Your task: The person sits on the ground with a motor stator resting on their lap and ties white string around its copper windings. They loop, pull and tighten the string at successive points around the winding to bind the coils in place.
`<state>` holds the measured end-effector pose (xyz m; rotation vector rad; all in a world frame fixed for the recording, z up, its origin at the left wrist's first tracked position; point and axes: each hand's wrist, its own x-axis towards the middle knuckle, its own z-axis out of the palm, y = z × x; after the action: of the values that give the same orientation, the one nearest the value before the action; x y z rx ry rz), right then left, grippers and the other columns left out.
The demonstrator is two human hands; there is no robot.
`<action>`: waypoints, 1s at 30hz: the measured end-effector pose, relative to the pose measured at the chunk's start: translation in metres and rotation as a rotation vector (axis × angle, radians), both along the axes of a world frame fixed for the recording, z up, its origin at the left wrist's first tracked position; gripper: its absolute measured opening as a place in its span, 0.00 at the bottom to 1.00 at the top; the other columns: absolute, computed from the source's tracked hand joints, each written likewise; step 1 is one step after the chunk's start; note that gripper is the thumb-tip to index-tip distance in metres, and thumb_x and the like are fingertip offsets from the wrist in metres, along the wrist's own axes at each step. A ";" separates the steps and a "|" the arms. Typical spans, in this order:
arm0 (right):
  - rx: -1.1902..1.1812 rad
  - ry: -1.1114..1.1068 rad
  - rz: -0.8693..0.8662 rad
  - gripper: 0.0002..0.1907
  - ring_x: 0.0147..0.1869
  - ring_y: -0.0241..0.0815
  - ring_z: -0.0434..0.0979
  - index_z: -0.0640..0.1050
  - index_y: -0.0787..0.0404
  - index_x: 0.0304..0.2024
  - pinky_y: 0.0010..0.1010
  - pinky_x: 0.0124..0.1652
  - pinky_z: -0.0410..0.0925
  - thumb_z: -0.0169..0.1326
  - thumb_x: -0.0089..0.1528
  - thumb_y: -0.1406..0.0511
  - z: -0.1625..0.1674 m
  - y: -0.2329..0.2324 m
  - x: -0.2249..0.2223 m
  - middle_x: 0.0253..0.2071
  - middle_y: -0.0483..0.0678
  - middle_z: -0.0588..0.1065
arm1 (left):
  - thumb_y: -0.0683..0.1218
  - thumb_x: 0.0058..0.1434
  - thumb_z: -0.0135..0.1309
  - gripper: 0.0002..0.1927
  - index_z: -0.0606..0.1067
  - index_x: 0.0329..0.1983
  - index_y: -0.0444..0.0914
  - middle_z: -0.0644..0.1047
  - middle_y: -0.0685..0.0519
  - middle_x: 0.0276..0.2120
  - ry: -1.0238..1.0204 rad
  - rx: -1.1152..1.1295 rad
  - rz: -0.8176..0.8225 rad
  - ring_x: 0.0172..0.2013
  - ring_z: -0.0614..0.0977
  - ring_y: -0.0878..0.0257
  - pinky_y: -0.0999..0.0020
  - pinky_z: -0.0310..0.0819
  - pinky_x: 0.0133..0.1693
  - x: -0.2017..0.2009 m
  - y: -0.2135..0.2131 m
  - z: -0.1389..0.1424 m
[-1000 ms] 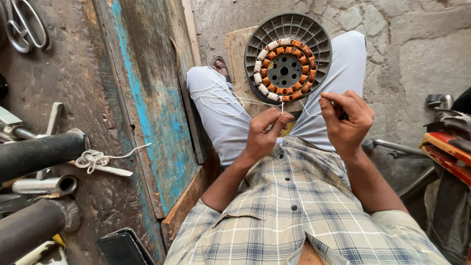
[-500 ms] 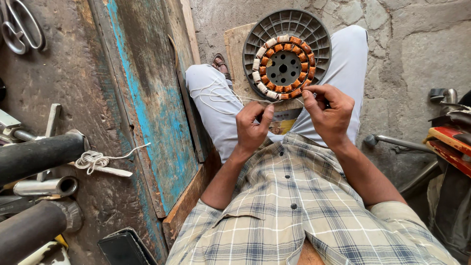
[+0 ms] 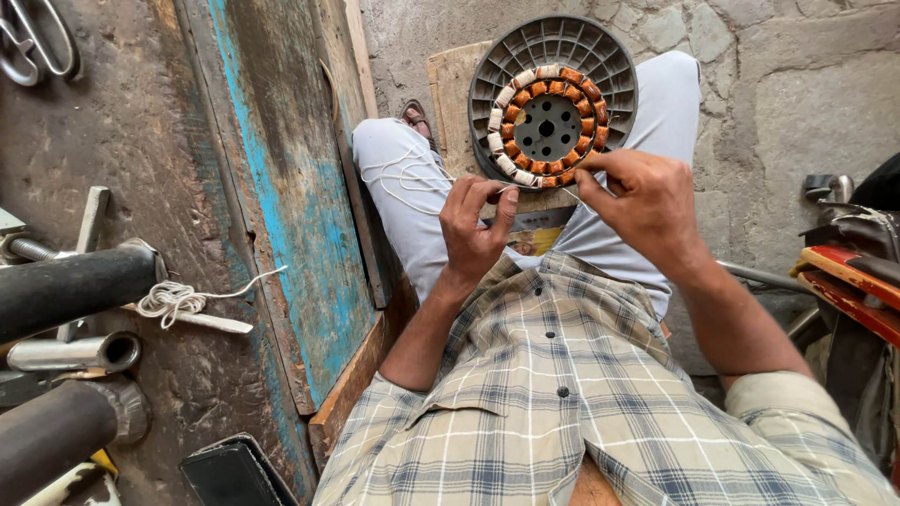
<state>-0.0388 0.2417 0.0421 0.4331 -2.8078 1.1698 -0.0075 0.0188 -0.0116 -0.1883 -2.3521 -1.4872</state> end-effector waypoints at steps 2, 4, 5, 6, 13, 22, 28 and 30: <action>0.101 0.083 0.099 0.06 0.26 0.34 0.74 0.85 0.60 0.44 0.28 0.26 0.66 0.64 0.65 0.65 0.010 -0.001 -0.009 0.31 0.44 0.78 | 0.42 0.66 0.61 0.06 0.76 0.38 0.35 0.75 0.51 0.32 0.011 -0.015 0.016 0.33 0.78 0.61 0.65 0.74 0.36 0.000 0.000 0.001; 0.189 0.091 0.130 0.06 0.28 0.38 0.76 0.85 0.58 0.43 0.32 0.29 0.67 0.64 0.66 0.63 0.019 -0.003 -0.018 0.32 0.44 0.78 | 0.41 0.66 0.60 0.06 0.75 0.40 0.35 0.75 0.50 0.35 0.033 -0.036 0.028 0.35 0.78 0.59 0.63 0.75 0.38 -0.001 0.000 0.003; 0.231 0.096 0.147 0.06 0.29 0.41 0.77 0.85 0.57 0.43 0.34 0.30 0.68 0.64 0.66 0.62 0.023 -0.004 -0.023 0.32 0.44 0.78 | 0.40 0.66 0.60 0.06 0.75 0.41 0.35 0.75 0.50 0.36 0.045 -0.047 0.036 0.37 0.78 0.58 0.63 0.75 0.40 -0.001 0.000 0.003; 0.284 0.070 0.174 0.07 0.29 0.41 0.77 0.85 0.56 0.43 0.34 0.30 0.68 0.64 0.66 0.61 0.028 -0.004 -0.027 0.31 0.45 0.77 | 0.40 0.66 0.60 0.06 0.74 0.41 0.35 0.75 0.49 0.37 0.051 -0.053 0.039 0.37 0.78 0.58 0.62 0.75 0.40 -0.002 0.000 0.004; 0.367 -0.025 0.319 0.08 0.31 0.43 0.78 0.85 0.55 0.41 0.36 0.30 0.69 0.62 0.63 0.60 0.043 0.004 -0.044 0.33 0.44 0.78 | 0.40 0.65 0.59 0.06 0.75 0.43 0.35 0.76 0.49 0.39 0.053 -0.054 0.052 0.39 0.79 0.57 0.62 0.76 0.42 -0.004 -0.004 0.004; 0.305 -0.052 0.334 0.10 0.31 0.43 0.77 0.85 0.58 0.39 0.36 0.32 0.69 0.63 0.63 0.58 0.025 -0.007 -0.052 0.33 0.45 0.74 | 0.39 0.68 0.54 0.10 0.72 0.52 0.35 0.71 0.50 0.45 0.183 -0.094 0.093 0.42 0.77 0.59 0.64 0.77 0.42 0.001 -0.005 -0.026; 0.273 -0.005 0.345 0.10 0.33 0.45 0.77 0.85 0.57 0.38 0.38 0.32 0.69 0.65 0.61 0.59 0.025 -0.011 -0.048 0.33 0.45 0.73 | 0.42 0.60 0.65 0.18 0.78 0.53 0.47 0.70 0.55 0.46 0.369 -0.338 -0.047 0.48 0.72 0.59 0.62 0.73 0.50 0.006 0.009 -0.027; 0.240 0.006 0.324 0.10 0.33 0.45 0.77 0.85 0.57 0.39 0.38 0.32 0.70 0.65 0.60 0.59 0.023 -0.012 -0.046 0.33 0.46 0.73 | 0.43 0.59 0.67 0.20 0.79 0.54 0.49 0.70 0.57 0.46 0.374 -0.370 -0.066 0.48 0.72 0.59 0.63 0.72 0.50 0.003 0.013 -0.024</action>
<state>-0.0851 0.2293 0.0651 0.9366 -2.9610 0.8687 -0.0043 0.0321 -0.0357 -0.5867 -2.2971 -0.9271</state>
